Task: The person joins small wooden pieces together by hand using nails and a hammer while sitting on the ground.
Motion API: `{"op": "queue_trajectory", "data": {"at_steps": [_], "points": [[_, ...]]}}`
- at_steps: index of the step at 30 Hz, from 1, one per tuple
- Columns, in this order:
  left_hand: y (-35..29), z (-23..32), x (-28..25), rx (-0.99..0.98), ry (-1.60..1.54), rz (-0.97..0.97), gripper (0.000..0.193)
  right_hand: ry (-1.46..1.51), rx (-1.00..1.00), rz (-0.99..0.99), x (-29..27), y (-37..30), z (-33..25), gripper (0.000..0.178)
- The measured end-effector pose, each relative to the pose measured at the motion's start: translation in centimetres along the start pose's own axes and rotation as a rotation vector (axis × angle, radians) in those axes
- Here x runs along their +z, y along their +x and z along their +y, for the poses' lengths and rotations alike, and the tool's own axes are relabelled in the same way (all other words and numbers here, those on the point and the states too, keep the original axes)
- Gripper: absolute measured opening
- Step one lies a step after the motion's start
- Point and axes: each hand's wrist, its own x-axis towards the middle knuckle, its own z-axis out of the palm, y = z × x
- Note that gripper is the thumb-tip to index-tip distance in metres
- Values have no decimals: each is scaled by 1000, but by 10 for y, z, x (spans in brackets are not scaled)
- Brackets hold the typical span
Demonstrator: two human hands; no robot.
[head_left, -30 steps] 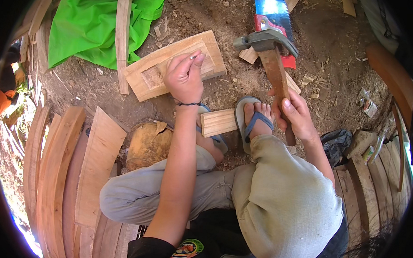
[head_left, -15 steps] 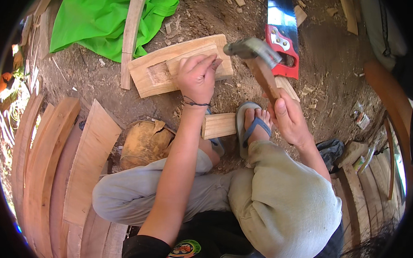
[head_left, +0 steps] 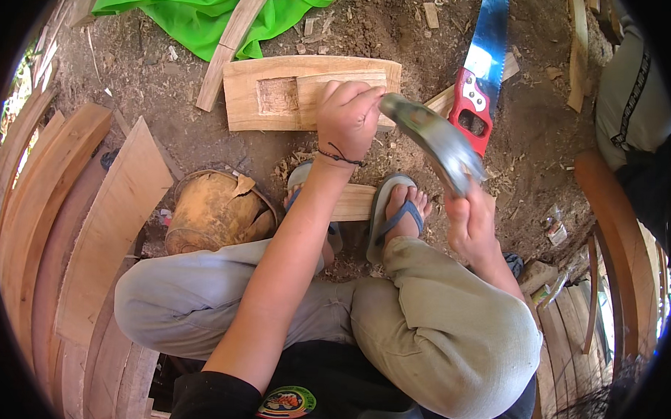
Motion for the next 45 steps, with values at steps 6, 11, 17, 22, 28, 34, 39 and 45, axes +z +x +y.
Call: {"op": "queue_trajectory", "data": {"at_steps": [6, 11, 17, 22, 28, 34, 39, 45], "points": [[0, -2, -1, -15, -4, -7, 17, -46, -72, -37, -12, 6, -6, 54], [-3, -5, 0, -10, -8, -23, 19, -257, 63, -100, -3, 4, 9, 49], [-1, -3, 1, 21, -22, -11, 21, -55, -61, -3, -7, -7, 5, 51], [-3, -3, 1, 28, -13, -25, 23, -161, 8, -37, -2, 3, 7, 48], [15, 3, -30, 12, 5, -181, 32, 110, 2, 88, -9, 16, 1, 65], [44, -39, -21, -65, 308, -83, 30, 97, 77, 92, 7, -5, 19, 57], [36, -44, -8, -53, 643, 29, 32, -86, 95, -41, 6, -3, 19, 37], [38, -43, -9, -98, 727, -121, 37, -83, -238, 38, -13, 10, -3, 53]]}}
